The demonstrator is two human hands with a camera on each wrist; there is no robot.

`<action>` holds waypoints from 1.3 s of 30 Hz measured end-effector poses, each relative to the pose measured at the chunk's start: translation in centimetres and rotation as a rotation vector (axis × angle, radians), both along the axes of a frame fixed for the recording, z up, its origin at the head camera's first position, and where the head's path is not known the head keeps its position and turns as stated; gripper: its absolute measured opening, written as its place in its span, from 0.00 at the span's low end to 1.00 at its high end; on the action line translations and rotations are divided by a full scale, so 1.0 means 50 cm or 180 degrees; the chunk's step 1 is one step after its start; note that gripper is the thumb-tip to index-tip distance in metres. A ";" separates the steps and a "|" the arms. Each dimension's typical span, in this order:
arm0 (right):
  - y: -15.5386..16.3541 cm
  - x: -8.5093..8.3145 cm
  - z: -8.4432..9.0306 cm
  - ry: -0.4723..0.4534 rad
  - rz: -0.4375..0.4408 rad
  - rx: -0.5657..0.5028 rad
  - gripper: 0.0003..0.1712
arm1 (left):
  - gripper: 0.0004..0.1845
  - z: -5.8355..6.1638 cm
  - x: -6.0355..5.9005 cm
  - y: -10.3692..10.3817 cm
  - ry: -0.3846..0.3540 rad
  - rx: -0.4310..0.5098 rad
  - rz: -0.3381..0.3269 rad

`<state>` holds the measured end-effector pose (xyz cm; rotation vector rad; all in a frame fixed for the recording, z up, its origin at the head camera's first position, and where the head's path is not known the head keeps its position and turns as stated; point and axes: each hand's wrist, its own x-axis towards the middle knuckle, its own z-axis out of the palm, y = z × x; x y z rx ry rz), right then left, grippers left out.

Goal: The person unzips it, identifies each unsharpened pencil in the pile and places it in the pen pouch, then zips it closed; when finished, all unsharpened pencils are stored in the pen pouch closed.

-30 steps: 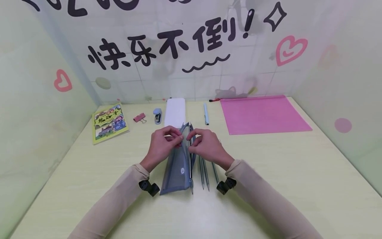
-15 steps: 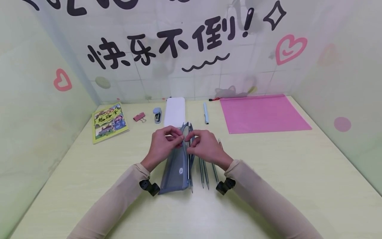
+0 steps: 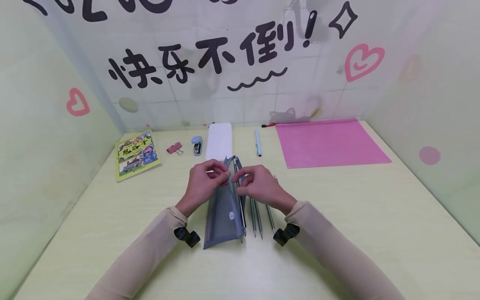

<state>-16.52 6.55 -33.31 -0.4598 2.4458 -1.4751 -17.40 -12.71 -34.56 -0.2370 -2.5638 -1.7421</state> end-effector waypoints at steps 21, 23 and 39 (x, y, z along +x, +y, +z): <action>0.011 -0.006 0.019 0.0632 -0.0317 -0.0012 0.13 | 0.06 -0.002 0.002 -0.003 -0.0018 -0.0087 -0.0065; 0.008 -0.011 0.015 0.0729 -0.0406 -0.0017 0.14 | 0.07 -0.002 0.002 -0.003 -0.0034 -0.0094 -0.0068; -0.003 -0.003 0.002 0.0627 0.0352 0.0439 0.11 | 0.06 0.004 0.000 -0.001 -0.0014 -0.0041 0.0023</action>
